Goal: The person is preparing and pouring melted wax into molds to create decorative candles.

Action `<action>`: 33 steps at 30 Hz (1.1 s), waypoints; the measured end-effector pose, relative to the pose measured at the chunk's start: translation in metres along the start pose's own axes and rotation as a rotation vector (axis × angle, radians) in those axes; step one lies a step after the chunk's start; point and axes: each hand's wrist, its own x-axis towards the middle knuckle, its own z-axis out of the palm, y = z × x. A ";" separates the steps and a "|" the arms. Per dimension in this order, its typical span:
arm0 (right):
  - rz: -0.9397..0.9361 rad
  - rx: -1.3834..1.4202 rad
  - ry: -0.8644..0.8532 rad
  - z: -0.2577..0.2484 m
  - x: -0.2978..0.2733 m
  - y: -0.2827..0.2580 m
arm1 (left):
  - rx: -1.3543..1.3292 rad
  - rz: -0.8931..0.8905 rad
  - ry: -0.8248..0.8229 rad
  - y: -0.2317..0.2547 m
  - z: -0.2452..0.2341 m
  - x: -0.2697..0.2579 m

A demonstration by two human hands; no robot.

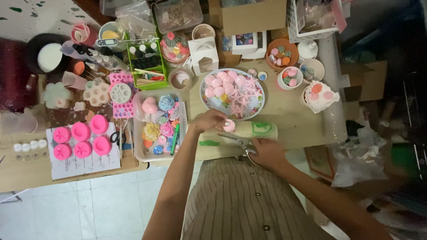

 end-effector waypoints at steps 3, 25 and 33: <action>-0.020 0.025 0.088 0.015 -0.010 -0.008 | 0.031 0.063 -0.036 0.009 -0.004 -0.005; 0.332 0.338 0.309 0.011 -0.010 0.007 | -0.838 0.220 0.281 0.102 0.039 -0.013; 0.913 0.196 0.004 0.069 -0.049 0.133 | -1.100 0.291 0.228 0.159 0.105 -0.061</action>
